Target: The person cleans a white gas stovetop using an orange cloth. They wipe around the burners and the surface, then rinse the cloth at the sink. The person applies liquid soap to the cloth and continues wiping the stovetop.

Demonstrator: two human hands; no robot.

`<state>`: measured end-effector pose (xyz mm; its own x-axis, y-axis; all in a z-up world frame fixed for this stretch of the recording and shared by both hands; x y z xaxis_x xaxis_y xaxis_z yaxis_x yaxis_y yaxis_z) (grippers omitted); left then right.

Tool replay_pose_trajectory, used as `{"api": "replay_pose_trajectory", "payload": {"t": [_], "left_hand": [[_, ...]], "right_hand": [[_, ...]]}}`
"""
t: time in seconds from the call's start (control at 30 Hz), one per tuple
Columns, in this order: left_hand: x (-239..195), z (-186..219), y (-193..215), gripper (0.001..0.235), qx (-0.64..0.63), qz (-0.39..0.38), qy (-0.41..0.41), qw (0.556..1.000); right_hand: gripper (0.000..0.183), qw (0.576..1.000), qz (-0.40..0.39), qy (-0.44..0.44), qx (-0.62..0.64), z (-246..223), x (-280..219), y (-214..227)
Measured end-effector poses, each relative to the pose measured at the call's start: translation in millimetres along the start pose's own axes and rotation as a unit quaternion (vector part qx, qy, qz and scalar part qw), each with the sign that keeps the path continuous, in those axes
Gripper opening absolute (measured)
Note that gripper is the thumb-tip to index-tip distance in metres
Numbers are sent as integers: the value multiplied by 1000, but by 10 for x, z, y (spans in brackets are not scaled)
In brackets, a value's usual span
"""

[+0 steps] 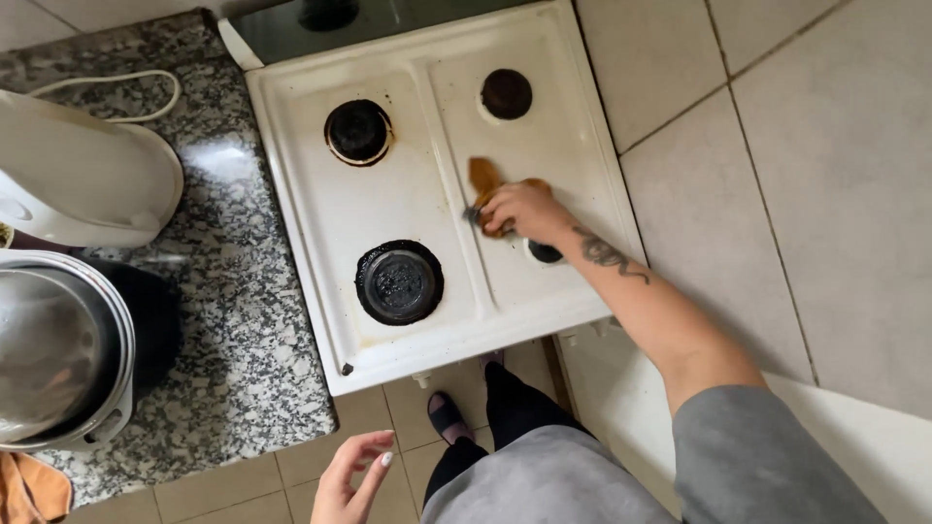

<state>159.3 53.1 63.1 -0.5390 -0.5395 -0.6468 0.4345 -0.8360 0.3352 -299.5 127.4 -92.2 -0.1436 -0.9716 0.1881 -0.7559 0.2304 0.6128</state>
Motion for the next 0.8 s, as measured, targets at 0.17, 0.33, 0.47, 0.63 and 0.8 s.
{"api": "replay_pose_trajectory", "payload": {"t": [0.17,0.33,0.47,0.63,0.8], "left_hand": [[39,45,35,24,16,-8,-3,1000],[21,20,82,24,22,-19,35,999],[-89,-157,99,23,19,-22,16,999],[-350,-260,217,22,17,40,102,994],[-457,-953,165,21,5,139,75,988]], "right_hand": [[33,989,32,-69,-124,-489,-410,470],[38,839,58,-194,-505,-1077,-1251,28],[47,893,28,-203,-400,-1549,-908,-733],[47,783,140,-144,-589,-1138,146,-732],[54,882,100,-171,-428,-123,737,-229]]}}
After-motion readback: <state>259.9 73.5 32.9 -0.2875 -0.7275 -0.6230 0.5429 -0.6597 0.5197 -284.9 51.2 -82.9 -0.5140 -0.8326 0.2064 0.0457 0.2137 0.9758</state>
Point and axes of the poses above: each hand's wrist, its own x-axis towards the middle knuckle, its own y-axis out of the back of the hand, z = x × y, the point moved 3 cm from there along x, towards the middle knuckle, and after that the axes turned 6 degrees about y, right-handed, at the moved point
